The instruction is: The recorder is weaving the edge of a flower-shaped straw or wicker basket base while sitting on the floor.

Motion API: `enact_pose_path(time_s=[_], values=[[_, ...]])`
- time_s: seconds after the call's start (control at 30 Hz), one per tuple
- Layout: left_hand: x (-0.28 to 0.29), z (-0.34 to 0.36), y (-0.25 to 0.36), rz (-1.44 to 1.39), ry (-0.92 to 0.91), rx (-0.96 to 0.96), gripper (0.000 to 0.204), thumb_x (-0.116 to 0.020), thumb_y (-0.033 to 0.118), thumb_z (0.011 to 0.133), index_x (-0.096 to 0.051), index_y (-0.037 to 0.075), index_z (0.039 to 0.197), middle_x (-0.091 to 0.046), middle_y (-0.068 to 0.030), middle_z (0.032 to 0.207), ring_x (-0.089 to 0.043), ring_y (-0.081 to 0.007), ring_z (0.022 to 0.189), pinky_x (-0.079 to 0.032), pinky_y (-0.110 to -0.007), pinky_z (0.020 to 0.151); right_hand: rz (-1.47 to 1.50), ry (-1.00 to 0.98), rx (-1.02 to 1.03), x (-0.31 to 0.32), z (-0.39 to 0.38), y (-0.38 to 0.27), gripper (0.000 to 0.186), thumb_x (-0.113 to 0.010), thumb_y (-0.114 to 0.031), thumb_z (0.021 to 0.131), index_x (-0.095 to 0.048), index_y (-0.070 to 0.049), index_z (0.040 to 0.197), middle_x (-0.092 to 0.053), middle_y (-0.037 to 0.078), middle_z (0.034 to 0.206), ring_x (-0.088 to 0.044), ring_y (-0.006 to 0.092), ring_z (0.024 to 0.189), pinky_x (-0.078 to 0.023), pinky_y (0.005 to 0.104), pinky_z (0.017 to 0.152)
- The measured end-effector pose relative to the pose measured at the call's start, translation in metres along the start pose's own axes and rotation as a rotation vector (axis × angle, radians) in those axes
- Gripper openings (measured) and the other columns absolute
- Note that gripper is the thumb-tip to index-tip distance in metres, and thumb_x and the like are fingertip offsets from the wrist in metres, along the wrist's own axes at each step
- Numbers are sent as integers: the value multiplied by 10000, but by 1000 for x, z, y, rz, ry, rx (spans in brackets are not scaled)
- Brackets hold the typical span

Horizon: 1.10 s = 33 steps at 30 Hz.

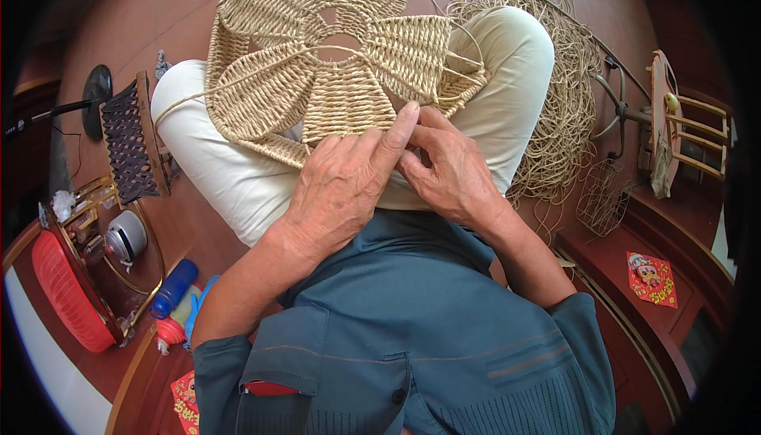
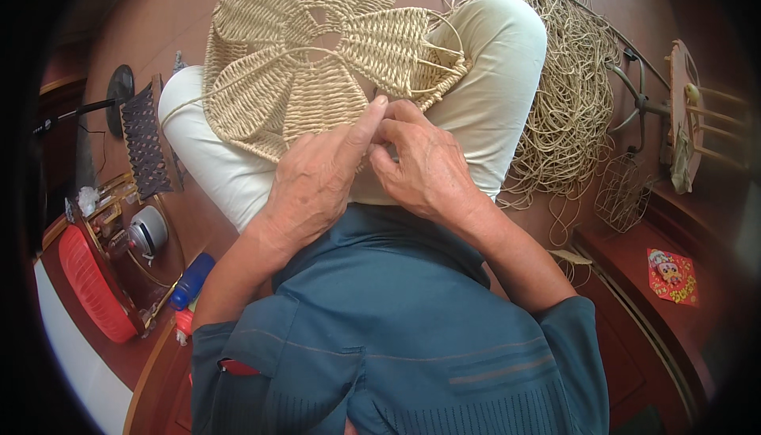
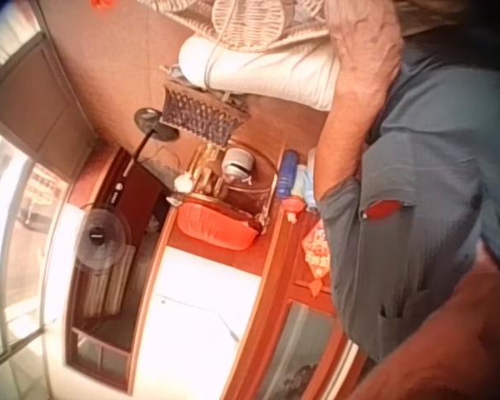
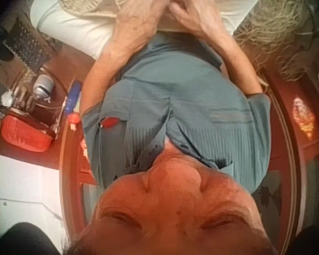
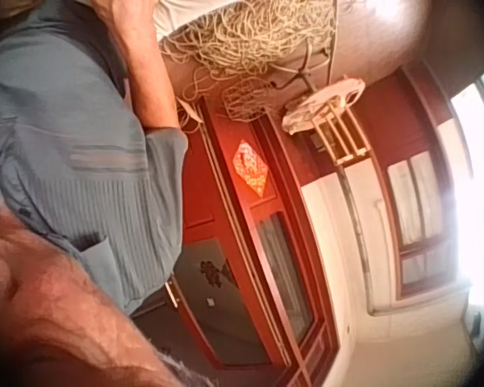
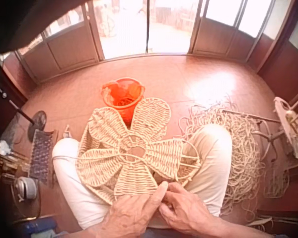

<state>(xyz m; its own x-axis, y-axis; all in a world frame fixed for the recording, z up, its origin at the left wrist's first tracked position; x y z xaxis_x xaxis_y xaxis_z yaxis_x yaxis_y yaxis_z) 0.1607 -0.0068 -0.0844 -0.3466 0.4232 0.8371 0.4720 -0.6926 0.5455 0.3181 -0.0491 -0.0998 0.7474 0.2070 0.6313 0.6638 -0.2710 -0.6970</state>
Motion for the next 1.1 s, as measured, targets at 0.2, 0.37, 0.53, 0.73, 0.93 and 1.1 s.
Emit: enact_pose_path(time_s=[0.2, 0.37, 0.53, 0.73, 0.93, 1.1], values=[[13, -11, -19, -391, 113, 238, 359, -776, 99, 1003, -702, 73, 1353, -774, -119, 976, -767, -291, 799, -595, -399, 714, 101, -3, 24, 0, -2, 0, 260, -655, -224, 1000, -747, 13, 1054, -691, 153, 1287, -724, 405, 1087, -571, 509, 967], [26, -30, -34, -259, 146, 255, 129, -789, 116, 1007, -709, 61, 1093, -763, -109, 888, -763, -276, 747, -570, -396, 668, 50, 166, 59, 2, -9, -8, 155, -719, -142, 952, -737, -33, 1061, -687, 148, 1229, -733, 373, 1012, -595, 479, 880], [35, -38, -40, -208, 126, 242, 122, -801, 95, 978, -691, 42, 990, -717, -113, 836, -710, -320, 741, -537, -419, 690, -15, 362, 359, -4, -14, -27, 217, -769, -54, 884, -757, -76, 1099, -690, 107, 1128, -735, 315, 953, -603, 434, 805], [57, -40, -53, 6, 116, 121, 127, -821, 87, 935, -723, 44, 1002, -680, -110, 887, -680, -323, 842, -539, -428, 760, -47, 315, 567, -24, -12, -32, 273, -792, -37, 864, -782, -75, 1135, -701, 63, 1074, -687, 255, 868, -586, 385, 772], [82, -18, -63, 109, 195, 40, 106, -793, 95, 959, -723, 66, 1033, -682, -96, 1002, -679, -324, 909, -556, -452, 806, -134, 276, 609, -27, -17, -39, 354, -798, -72, 884, -752, -71, 1235, -662, 63, 1089, -662, 235, 862, -570, 368, 773], [72, 10, -43, 316, 284, -252, 180, -747, 105, 905, -702, 69, 1077, -688, -92, 1032, -702, -298, 994, -596, -434, 868, -289, 198, 554, -30, -20, -48, 288, -767, -159, 951, -711, -53, 1212, -574, 88, 1009, -636, 243, 880, -550, 371, 776]])
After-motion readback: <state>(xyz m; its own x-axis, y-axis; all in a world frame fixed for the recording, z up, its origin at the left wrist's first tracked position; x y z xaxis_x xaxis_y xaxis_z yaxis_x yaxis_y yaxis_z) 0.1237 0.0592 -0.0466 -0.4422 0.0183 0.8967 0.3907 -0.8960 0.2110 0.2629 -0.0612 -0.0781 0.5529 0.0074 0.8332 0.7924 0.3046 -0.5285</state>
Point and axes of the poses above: each hand's wrist, its own z-axis towards the middle knuckle, its own x-axis out of the back of the hand, y = z × x, the point moved 5 cm from there along z, towards the middle knuckle
